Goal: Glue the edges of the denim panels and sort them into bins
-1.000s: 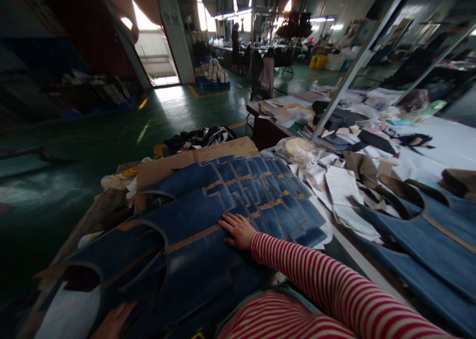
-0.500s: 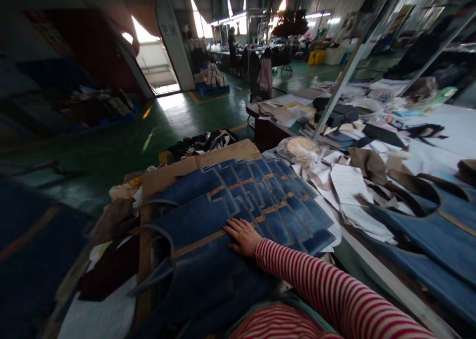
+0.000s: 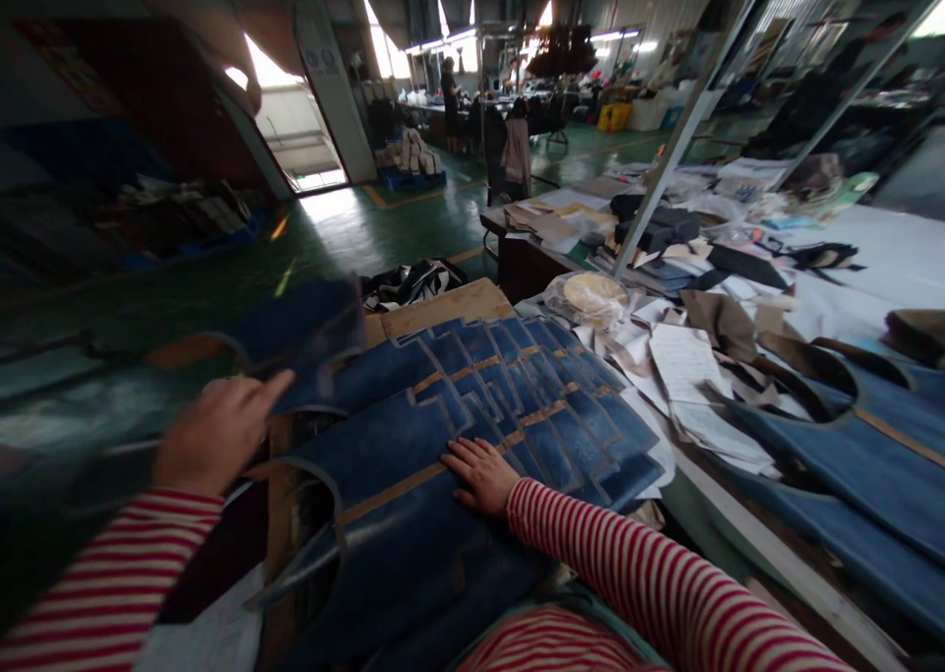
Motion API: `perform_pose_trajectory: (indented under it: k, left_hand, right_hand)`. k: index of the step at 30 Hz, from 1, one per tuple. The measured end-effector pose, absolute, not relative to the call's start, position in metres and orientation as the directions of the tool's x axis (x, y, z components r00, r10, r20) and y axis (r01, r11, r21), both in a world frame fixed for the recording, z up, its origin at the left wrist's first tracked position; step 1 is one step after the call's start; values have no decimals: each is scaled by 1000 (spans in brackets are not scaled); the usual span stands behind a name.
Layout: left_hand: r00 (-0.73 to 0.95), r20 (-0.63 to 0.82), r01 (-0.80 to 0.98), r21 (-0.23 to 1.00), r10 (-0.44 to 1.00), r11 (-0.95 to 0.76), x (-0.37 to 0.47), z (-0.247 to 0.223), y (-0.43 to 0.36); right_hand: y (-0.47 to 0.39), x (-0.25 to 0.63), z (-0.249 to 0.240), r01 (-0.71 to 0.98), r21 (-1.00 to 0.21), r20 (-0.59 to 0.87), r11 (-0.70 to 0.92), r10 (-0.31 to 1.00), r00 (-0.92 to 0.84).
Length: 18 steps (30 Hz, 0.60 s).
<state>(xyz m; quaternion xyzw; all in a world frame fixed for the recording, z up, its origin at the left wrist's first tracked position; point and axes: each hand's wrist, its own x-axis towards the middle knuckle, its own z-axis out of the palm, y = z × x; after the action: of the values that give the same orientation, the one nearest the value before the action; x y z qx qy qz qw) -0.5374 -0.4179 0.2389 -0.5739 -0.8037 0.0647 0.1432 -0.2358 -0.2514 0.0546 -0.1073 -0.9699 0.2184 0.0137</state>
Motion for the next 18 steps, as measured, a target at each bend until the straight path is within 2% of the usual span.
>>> perform_pose_trajectory:
  k: [2,4,7,11,15,18]
  left_hand:
    - [-298,-25,922,-265,954,281,-511,189,-408]
    - [-275,-160,950,-194,948,243,-485,136,-404]
    - [-282,-153,957,-115,947,266,-467,86,-408]
    - [-278,-160,960,-50,947,274,-470,91,-409]
    - [-281,-143,960,-57,949,275,-464,112,-401]
    - [-287,-175,958,-49,942,283,-450,104,-396]
  right_hand:
    - [-251,-236,56,200,-427,-25,882,209,-978]
    - [-251,-236,57,196,-429,-27,882,205,-978]
    - [-251,-236,58,199,-428,-27,881,208,-978]
    - [-252,-236,59,203,-429,-38,880,207,-978]
    - [-252,-235,61,207,-432,-42,878,210,-977]
    - [-253,-234,63,204,-434,-23,878,216,-976]
